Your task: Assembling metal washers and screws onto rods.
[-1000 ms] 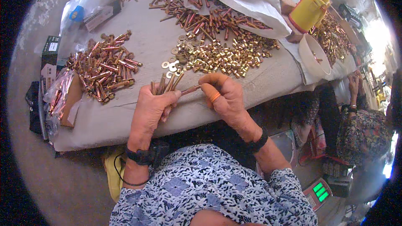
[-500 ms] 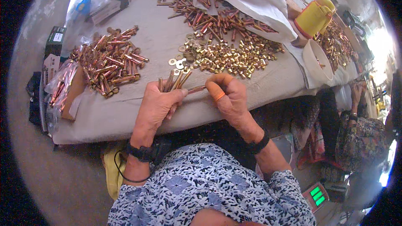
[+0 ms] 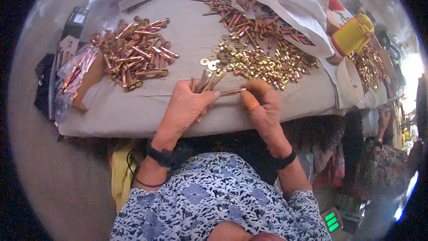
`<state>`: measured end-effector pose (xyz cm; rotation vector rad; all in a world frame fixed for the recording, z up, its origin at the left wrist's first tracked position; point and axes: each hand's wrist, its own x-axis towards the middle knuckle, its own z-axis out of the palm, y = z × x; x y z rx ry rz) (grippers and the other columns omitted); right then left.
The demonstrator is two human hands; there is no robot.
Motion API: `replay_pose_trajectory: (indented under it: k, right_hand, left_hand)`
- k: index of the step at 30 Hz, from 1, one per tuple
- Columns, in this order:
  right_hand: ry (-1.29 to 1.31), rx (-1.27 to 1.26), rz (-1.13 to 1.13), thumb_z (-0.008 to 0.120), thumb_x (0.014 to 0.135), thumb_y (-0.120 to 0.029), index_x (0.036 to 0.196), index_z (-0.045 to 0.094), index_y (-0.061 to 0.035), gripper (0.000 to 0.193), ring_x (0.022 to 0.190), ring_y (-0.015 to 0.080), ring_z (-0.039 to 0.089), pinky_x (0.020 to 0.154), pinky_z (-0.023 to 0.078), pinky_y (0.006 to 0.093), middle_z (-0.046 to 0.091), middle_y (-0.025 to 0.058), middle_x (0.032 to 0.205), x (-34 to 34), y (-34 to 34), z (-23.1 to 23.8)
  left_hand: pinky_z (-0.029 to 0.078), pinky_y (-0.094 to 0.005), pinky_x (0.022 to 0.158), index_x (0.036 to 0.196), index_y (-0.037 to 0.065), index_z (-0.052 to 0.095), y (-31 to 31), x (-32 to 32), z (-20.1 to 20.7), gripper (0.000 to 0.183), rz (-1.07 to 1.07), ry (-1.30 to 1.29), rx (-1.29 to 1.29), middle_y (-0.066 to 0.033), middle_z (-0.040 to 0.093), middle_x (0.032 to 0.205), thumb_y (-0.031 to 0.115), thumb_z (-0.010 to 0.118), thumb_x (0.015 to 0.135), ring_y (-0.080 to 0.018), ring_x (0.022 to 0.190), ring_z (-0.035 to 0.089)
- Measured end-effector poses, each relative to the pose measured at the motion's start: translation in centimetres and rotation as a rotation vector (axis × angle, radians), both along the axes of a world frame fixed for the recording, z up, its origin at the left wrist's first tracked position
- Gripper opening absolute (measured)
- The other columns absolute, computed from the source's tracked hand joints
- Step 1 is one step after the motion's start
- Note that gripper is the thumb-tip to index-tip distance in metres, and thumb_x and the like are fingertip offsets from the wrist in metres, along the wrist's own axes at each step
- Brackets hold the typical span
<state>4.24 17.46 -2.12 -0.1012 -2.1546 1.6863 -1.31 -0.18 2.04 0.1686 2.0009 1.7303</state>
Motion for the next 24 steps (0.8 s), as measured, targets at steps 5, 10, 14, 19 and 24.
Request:
replay_pose_trajectory:
  k: [5,10,14,19,24]
  right_hand:
    - [-0.060,0.109,-0.111,0.059,0.082,-0.019,0.081,0.059,-0.0026,0.016,0.066,0.0169,0.053,0.063,0.043,0.0289,0.054,0.0086,0.070,0.1,0.9,-1.2]
    - [0.147,0.062,-0.070,0.060,0.082,-0.016,0.077,0.058,-0.0031,0.013,0.068,0.0191,0.052,0.062,0.042,0.0305,0.054,0.0084,0.073,-0.1,-0.6,0.2]
    - [-0.006,0.295,-0.077,0.062,0.078,-0.011,0.081,0.059,-0.0026,0.009,0.075,0.0218,0.056,0.068,0.045,0.0312,0.058,0.0095,0.081,0.3,0.5,-0.5]
    - [0.314,0.275,-0.113,0.064,0.077,-0.011,0.076,0.058,-0.0036,0.009,0.071,0.0215,0.055,0.064,0.044,0.0324,0.058,0.0091,0.077,-0.3,-0.5,0.1]
    - [0.025,0.228,-0.118,0.063,0.077,-0.012,0.083,0.060,-0.0041,0.010,0.077,0.0219,0.056,0.070,0.045,0.0306,0.059,0.0092,0.083,0.8,1.2,-1.0]
  left_hand:
    - [0.032,-0.0218,0.035,0.077,0.005,0.058,0.0,0.0,-0.3,0.021,0.008,0.025,-0.036,0.0028,0.048,0.051,0.023,0.068,0.074,-0.0059,0.038,0.042]
    - [0.033,-0.0221,0.034,0.073,0.005,0.058,-0.3,-0.2,-0.9,0.020,-0.003,0.039,0.012,0.0020,0.049,0.052,0.022,0.068,0.074,-0.0056,0.038,0.042]
    - [0.033,-0.0226,0.034,0.070,0.005,0.056,-0.4,0.1,-0.9,0.021,0.001,0.076,-0.030,0.0015,0.050,0.052,0.022,0.068,0.074,-0.0054,0.038,0.042]
    - [0.033,-0.0226,0.034,0.070,0.005,0.056,-0.6,-0.1,-1.0,0.021,0.003,0.049,0.015,0.0018,0.049,0.051,0.022,0.067,0.075,-0.0058,0.038,0.041]
    - [0.033,-0.0219,0.034,0.072,0.005,0.056,-0.1,0.0,-0.5,0.020,-0.017,0.015,-0.006,0.0018,0.050,0.052,0.022,0.067,0.076,-0.0057,0.038,0.042]
